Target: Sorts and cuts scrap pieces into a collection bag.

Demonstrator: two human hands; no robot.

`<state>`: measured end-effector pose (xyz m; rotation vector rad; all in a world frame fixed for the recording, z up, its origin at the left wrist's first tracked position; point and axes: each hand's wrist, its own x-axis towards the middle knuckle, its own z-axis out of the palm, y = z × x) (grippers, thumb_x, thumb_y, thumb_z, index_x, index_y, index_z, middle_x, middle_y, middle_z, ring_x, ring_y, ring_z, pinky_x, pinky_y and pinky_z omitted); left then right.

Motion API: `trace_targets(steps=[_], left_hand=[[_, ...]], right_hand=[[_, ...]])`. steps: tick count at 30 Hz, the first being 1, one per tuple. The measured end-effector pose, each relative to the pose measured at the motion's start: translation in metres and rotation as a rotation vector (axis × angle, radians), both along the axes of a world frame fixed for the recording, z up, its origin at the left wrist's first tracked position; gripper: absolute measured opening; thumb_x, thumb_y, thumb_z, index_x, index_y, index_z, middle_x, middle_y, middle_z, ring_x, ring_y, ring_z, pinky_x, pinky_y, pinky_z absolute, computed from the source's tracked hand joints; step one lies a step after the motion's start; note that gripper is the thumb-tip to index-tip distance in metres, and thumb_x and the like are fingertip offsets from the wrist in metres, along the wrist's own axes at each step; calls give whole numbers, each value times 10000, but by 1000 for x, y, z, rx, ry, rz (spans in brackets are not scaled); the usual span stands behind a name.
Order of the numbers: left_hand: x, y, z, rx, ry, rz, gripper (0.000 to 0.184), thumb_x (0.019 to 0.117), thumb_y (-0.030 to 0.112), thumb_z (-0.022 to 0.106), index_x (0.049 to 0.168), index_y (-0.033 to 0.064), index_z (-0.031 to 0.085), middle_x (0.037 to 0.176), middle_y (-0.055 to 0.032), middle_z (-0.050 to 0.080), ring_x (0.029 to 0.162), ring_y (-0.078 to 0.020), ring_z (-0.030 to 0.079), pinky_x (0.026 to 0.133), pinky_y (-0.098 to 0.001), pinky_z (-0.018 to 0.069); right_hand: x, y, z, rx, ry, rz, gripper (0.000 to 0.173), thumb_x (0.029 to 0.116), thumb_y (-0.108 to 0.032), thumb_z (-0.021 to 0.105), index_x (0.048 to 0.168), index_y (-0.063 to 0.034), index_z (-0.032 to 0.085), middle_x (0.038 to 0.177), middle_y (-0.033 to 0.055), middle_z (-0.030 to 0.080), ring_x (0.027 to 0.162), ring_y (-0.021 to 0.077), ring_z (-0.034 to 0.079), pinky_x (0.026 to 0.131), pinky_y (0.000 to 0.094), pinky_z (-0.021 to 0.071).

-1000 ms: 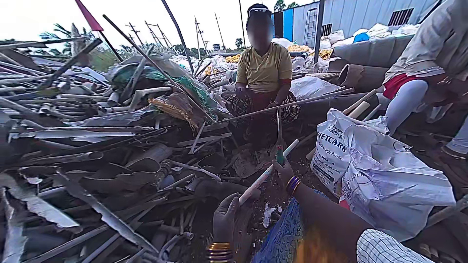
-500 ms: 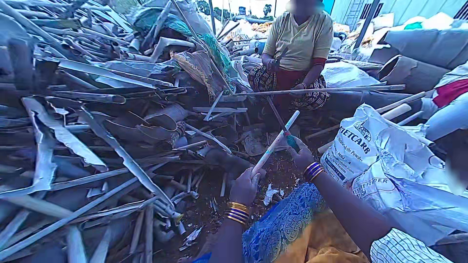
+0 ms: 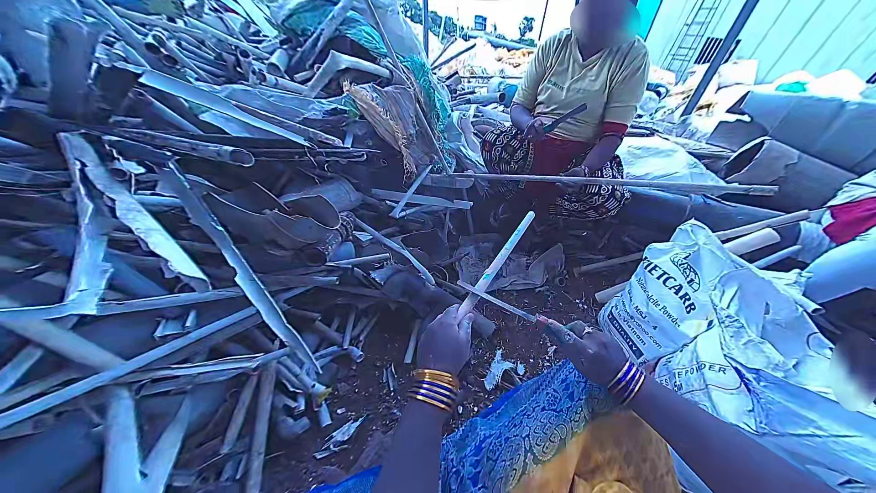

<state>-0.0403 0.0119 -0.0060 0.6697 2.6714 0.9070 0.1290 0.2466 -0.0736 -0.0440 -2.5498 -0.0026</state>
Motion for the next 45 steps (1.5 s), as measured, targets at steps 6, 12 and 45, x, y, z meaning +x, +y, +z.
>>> trace_targets(steps=[6,12,45], left_hand=[[5,3,4,-39,45,16,367,1068,232,551,1383,57,621,1314,-190,662,1232,-348,635,1060,-525,470],[0,2,-9,-104,50,34,358,1058,229,580,1374,70,634,1305,-192,668,1238,-357,632,1061,-531,471],[16,7,-17,43,274,40,338,1010,118,640,1332,20,664,1199,-241,691,1134,-402,669,1002,-548,506]], right_hand=[[-3,-1,15,-282,-175,-271,448,1034,-195,559,1476,-123,586,1010,292,707,823,461,718,722,577,577],[1,-24,-1,-431,-298,-172,456,1054,-257,518,1498,-164,567,1092,244,711,913,400,722,816,531,579],[37,-18,20,-392,-319,-282,466,1056,-203,512,1521,-177,538,1075,262,703,870,414,720,768,534,585]])
